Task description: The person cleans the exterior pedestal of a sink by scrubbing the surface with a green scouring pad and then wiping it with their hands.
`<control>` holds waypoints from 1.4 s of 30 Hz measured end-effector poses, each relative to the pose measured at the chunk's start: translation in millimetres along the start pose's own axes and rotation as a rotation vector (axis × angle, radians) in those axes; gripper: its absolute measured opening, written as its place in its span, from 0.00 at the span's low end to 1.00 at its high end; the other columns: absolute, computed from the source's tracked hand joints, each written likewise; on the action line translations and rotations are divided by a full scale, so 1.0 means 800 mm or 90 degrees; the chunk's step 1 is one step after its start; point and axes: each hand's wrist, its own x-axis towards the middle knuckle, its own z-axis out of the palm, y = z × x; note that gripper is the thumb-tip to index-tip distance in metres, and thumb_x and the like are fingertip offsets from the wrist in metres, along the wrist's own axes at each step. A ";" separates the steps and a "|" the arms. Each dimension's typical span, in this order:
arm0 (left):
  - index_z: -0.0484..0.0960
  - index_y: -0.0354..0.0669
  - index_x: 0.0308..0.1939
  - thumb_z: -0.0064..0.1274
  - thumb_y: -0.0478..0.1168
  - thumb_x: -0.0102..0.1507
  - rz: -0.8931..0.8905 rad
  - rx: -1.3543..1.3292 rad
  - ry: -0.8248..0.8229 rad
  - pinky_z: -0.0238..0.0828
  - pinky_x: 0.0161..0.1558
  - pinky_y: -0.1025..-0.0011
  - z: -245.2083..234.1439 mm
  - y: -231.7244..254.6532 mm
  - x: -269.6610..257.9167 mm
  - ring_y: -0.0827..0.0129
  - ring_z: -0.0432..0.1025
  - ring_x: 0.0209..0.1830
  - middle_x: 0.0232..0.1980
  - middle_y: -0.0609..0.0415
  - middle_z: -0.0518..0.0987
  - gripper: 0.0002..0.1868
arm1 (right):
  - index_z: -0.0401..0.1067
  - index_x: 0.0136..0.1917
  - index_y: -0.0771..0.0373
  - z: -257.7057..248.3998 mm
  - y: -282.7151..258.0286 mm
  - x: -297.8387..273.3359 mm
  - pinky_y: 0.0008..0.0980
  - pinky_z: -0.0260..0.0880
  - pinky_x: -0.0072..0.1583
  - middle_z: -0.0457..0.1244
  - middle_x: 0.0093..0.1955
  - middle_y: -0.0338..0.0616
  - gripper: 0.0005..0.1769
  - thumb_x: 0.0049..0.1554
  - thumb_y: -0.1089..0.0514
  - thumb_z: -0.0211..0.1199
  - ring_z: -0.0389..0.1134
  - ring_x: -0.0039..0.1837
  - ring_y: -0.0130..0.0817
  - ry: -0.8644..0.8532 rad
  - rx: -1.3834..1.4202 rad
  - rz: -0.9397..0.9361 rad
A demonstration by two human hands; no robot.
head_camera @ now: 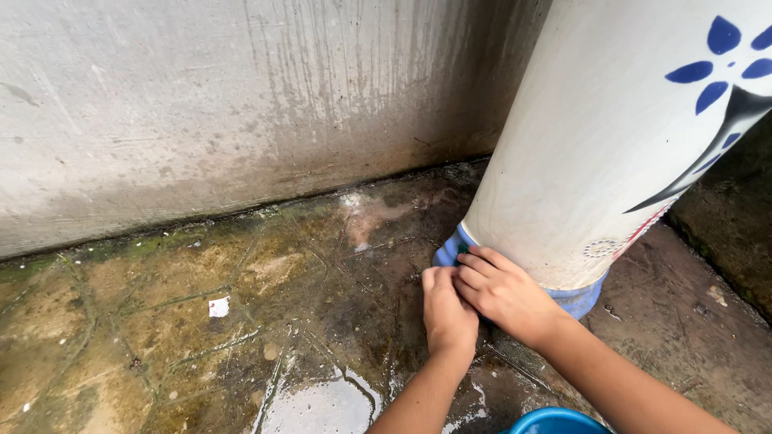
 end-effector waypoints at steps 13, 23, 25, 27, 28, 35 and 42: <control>0.74 0.42 0.51 0.40 0.41 0.68 -0.052 0.019 -0.057 0.69 0.55 0.57 -0.016 0.018 0.000 0.50 0.75 0.53 0.55 0.45 0.76 0.12 | 0.66 0.66 0.74 0.007 -0.012 -0.032 0.39 0.64 0.65 0.58 0.70 0.56 0.33 0.48 0.59 0.54 0.58 0.73 0.47 -0.024 -0.014 0.030; 0.72 0.40 0.60 0.34 0.39 0.74 0.138 0.155 -0.302 0.67 0.60 0.60 -0.012 -0.003 -0.036 0.49 0.70 0.57 0.61 0.40 0.69 0.15 | 0.66 0.65 0.75 -0.006 -0.026 -0.100 0.41 0.65 0.63 0.58 0.69 0.58 0.37 0.42 0.59 0.56 0.62 0.66 0.47 -0.047 -0.086 0.034; 0.71 0.30 0.62 0.43 0.33 0.63 0.382 0.310 -0.256 0.68 0.63 0.63 0.000 -0.002 -0.051 0.51 0.68 0.60 0.62 0.39 0.70 0.23 | 0.66 0.68 0.73 -0.006 -0.027 -0.127 0.43 0.66 0.63 0.57 0.72 0.60 0.41 0.40 0.60 0.56 0.61 0.63 0.49 -0.095 -0.029 0.093; 0.72 0.27 0.62 0.47 0.28 0.58 0.475 0.385 -0.246 0.69 0.63 0.64 0.004 -0.002 -0.046 0.52 0.67 0.62 0.61 0.40 0.71 0.27 | 0.66 0.65 0.74 0.001 -0.024 -0.132 0.41 0.66 0.62 0.58 0.69 0.57 0.37 0.42 0.60 0.57 0.61 0.61 0.46 -0.095 0.002 0.095; 0.72 0.29 0.62 0.48 0.28 0.59 0.445 0.382 -0.263 0.69 0.62 0.64 0.006 -0.002 -0.039 0.52 0.67 0.62 0.60 0.41 0.71 0.25 | 0.66 0.64 0.74 0.003 -0.022 -0.132 0.40 0.66 0.61 0.58 0.68 0.56 0.35 0.43 0.60 0.57 0.61 0.60 0.45 -0.098 0.018 0.095; 0.77 0.36 0.54 0.47 0.28 0.59 0.455 0.356 -0.190 0.70 0.58 0.63 -0.046 -0.005 0.045 0.54 0.68 0.59 0.55 0.46 0.74 0.18 | 0.69 0.56 0.72 0.029 -0.005 -0.029 0.37 0.69 0.60 0.60 0.57 0.52 0.23 0.47 0.61 0.56 0.63 0.60 0.45 -0.012 0.052 0.066; 0.78 0.35 0.47 0.48 0.28 0.58 0.491 0.369 -0.201 0.71 0.57 0.63 -0.038 -0.003 0.035 0.54 0.69 0.56 0.49 0.46 0.75 0.13 | 0.69 0.60 0.73 0.017 -0.014 -0.047 0.37 0.71 0.57 0.60 0.56 0.50 0.28 0.45 0.62 0.57 0.63 0.58 0.44 -0.023 0.030 0.090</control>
